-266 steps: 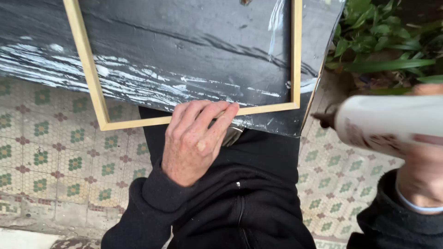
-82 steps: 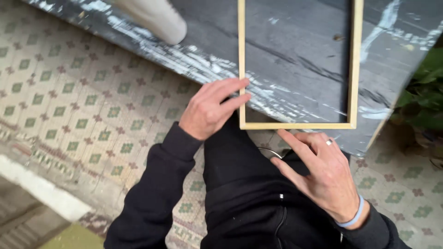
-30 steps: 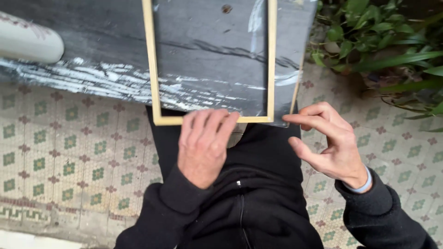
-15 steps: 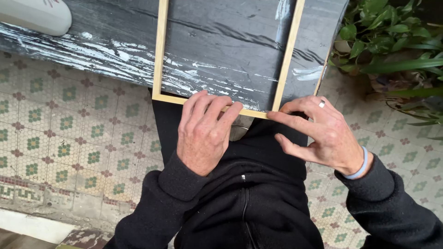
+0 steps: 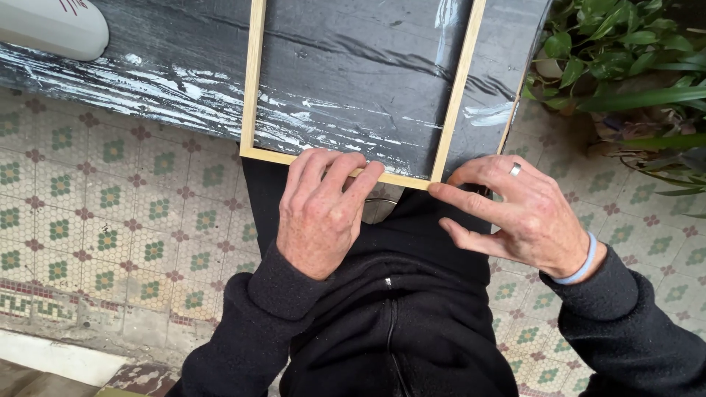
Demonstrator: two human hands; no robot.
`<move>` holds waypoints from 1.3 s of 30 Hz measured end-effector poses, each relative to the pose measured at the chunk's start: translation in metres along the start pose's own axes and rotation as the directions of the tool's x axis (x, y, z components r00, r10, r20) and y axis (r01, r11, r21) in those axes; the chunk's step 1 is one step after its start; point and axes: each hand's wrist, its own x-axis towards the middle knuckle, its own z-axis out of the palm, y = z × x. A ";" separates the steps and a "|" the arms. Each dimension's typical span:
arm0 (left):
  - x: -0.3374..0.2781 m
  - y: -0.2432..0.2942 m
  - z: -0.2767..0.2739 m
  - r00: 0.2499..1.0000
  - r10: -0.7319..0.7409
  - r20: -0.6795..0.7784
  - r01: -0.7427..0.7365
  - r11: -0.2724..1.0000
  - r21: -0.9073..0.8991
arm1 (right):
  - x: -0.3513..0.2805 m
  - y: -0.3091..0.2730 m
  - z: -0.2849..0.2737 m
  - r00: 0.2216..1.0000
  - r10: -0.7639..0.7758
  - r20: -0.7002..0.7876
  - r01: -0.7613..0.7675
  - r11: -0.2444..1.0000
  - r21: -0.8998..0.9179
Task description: Applying adhesive to wooden frame pieces and joining them to form a rectangular frame.
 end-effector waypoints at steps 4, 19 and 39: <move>0.002 0.000 -0.002 1.000 0.015 0.002 -0.015 1.000 0.006 | -0.004 -0.002 -0.008 1.000 -0.022 -0.010 0.022 1.000 0.013; 0.176 0.010 0.117 0.969 -0.236 0.069 0.231 0.971 0.067 | -0.070 0.010 -0.017 0.907 0.265 -0.328 -0.085 0.877 0.473; 0.022 -0.046 -0.023 0.995 0.050 0.086 -0.073 0.955 0.287 | -0.052 0.006 0.013 0.784 0.611 0.112 -0.303 0.219 0.928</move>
